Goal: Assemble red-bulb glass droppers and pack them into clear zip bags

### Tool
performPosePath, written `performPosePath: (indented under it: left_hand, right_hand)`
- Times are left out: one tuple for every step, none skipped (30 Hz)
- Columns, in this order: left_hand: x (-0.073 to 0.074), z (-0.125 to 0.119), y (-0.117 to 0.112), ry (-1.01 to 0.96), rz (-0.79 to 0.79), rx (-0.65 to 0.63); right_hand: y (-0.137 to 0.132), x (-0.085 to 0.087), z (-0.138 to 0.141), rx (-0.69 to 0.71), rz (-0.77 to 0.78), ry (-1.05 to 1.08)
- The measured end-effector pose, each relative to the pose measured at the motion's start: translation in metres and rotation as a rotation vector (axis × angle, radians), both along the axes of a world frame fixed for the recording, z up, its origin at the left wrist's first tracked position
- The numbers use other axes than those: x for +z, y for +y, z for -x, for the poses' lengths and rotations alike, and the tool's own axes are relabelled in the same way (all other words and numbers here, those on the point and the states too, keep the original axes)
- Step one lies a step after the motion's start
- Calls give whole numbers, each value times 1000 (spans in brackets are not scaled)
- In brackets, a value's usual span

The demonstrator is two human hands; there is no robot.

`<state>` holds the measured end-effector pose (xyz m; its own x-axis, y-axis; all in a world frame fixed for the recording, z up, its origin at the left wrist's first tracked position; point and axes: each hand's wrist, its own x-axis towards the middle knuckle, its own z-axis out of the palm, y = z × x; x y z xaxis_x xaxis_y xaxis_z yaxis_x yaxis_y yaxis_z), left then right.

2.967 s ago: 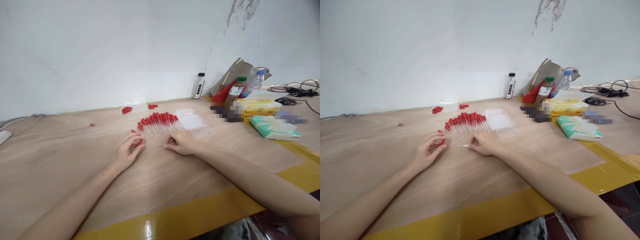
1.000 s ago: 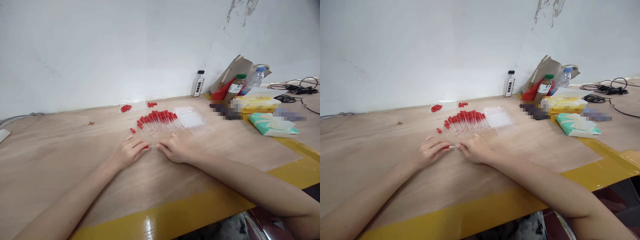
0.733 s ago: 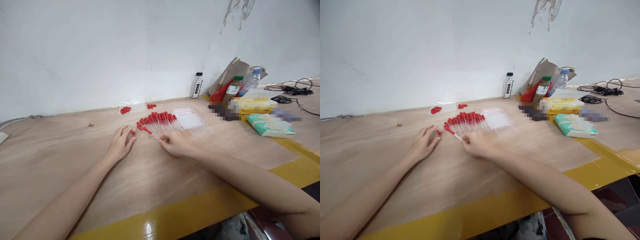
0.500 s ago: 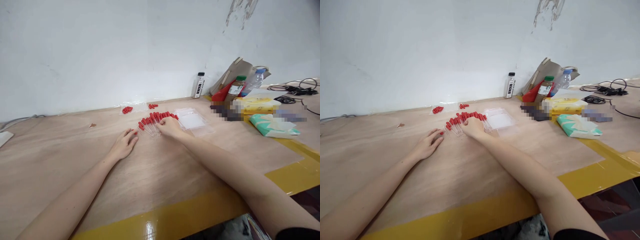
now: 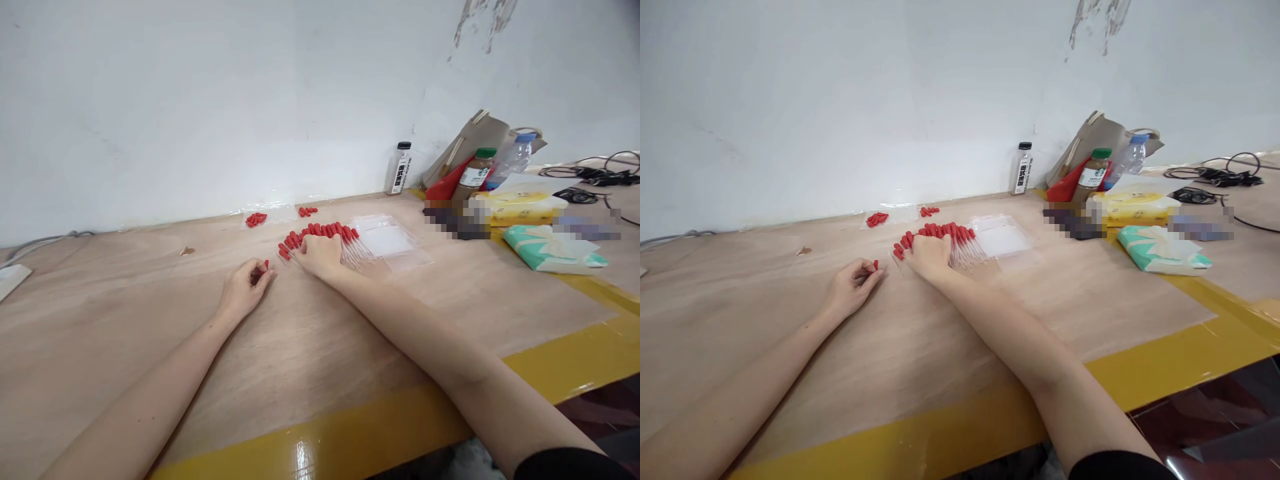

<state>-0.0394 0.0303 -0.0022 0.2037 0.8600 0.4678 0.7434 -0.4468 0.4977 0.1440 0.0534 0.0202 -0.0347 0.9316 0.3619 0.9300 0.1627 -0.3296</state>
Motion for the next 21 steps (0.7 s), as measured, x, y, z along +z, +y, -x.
performPosePath:
  left_hand:
    - [0, 0, 0, -21, 3, 17]
    - [0, 0, -1, -35, 1, 30]
    - [0, 0, -1, -47, -8, 36]
    - [0, 1, -2, -59, -20, 39]
    - [-1, 1, -2, -71, -33, 44]
    - [-1, 1, -2, -80, -42, 48]
    - [-1, 2, -2, -82, -45, 49]
    - [-2, 2, -2, -76, -43, 48]
    - [-3, 3, -2, -59, -38, 44]
    - [-3, 4, -1, -35, -33, 36]
    - [-4, 4, -2, -9, -32, 28]
    - [-4, 5, -2, 14, -32, 22]
    - [-5, 6, -3, 34, -36, 17]
    - [-5, 7, -4, 48, -43, 11]
    - [-5, 8, -6, 57, -55, 2]
    - [-4, 8, -8, 63, -66, -9]
    - [-4, 7, -11, 68, -77, -24]
    - [-4, 6, -14, 74, -88, -43]
    - [-3, 4, -17, 80, -97, -67]
    - [-3, 0, -20, 86, -101, -96]
    - [-3, -4, -23, 88, -101, -128]
  right_hand:
    - [-2, 1, 4, 39, -14, -12]
    - [-5, 1, 9, 76, -18, -30]
    - [-6, 2, 14, 105, -14, -52]
    - [-8, 2, 20, 125, -3, -77]
    - [-8, 3, 25, 133, 15, -102]
    - [-9, 3, 30, 132, 39, -126]
    - [-8, 3, 34, 128, 69, -145]
    - [-8, 3, 38, 122, 97, -159]
    - [-8, 3, 41, 118, 121, -167]
    - [-8, 3, 44, 115, 140, -172]
    - [-9, 3, 45, 112, 149, -174]
    - [-11, 3, 46, 109, 152, -176]
    - [-13, 3, 44, 104, 153, -179]
    - [-17, 3, 41, 95, 145, -182]
    - [-22, 3, 35, 84, 120, -182]
    - [-27, 3, 27, 81, 92, -178]
    - [-33, 2, 16, 81, 32, -168]
    - [-39, 1, 4, 100, -28, -145]
    - [-45, -1, -10, 151, -37, -113]
    - [-51, -4, -25, 222, -21, -68]
    - [-55, -7, -40, 285, -14, -21]
